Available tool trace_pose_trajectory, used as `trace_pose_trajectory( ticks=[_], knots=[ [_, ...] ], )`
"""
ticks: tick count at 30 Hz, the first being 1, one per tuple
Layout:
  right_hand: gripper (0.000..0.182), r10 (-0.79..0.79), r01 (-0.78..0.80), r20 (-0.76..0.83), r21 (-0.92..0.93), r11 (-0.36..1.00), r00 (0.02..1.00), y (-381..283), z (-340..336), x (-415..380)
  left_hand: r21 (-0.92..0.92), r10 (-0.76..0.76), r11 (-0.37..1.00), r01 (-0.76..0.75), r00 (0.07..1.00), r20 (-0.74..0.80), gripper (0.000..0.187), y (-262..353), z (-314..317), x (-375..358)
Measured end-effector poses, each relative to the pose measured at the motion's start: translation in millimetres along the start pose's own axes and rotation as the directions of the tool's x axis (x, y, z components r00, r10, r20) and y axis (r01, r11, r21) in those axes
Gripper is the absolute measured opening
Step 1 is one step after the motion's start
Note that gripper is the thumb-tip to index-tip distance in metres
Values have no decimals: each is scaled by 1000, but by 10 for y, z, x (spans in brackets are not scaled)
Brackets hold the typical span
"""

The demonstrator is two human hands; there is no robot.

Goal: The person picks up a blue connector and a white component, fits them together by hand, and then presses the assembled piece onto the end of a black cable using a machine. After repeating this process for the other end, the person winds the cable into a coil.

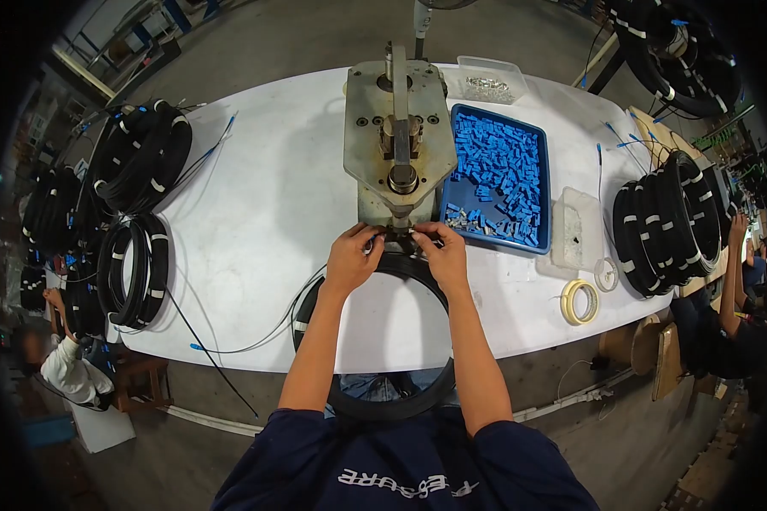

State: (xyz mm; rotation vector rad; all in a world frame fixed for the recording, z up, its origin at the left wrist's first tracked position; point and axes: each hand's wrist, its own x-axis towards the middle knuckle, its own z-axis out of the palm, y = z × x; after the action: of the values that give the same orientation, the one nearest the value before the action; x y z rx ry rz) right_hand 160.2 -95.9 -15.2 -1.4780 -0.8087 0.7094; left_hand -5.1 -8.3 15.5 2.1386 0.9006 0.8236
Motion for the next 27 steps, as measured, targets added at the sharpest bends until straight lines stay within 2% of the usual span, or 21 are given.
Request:
trace_pose_trajectory(
  ticks=[7, 12, 15, 17, 27],
  knots=[
    [13, 100, -100, 0, -35, 994, 995, -89, 3, 18, 6, 15, 1000, -15, 1000, -26, 14, 23, 12, 17],
    [13, 47, -48, -40, -18, 999, 998, -108, 40, 16, -11, 62, 998, -63, 996, -71, 12, -15, 36, 35],
    [12, 50, -51, -42, -19, 999, 998, -101, 38, 15, 34, 2, 999, -1, 1000, -28, 14, -29, 34, 21],
    [12, 59, -60, -38, -26, 998, 998, -88, 33, 25, 101, 102, 990, -95, 992, -71, 14, -106, 57, 22],
    [13, 33, -32, -44, 15, 999, 998, -65, 43, 25, 152, 111, 983, -101, 992, -56, 15, -85, 29, 16]
  ],
)
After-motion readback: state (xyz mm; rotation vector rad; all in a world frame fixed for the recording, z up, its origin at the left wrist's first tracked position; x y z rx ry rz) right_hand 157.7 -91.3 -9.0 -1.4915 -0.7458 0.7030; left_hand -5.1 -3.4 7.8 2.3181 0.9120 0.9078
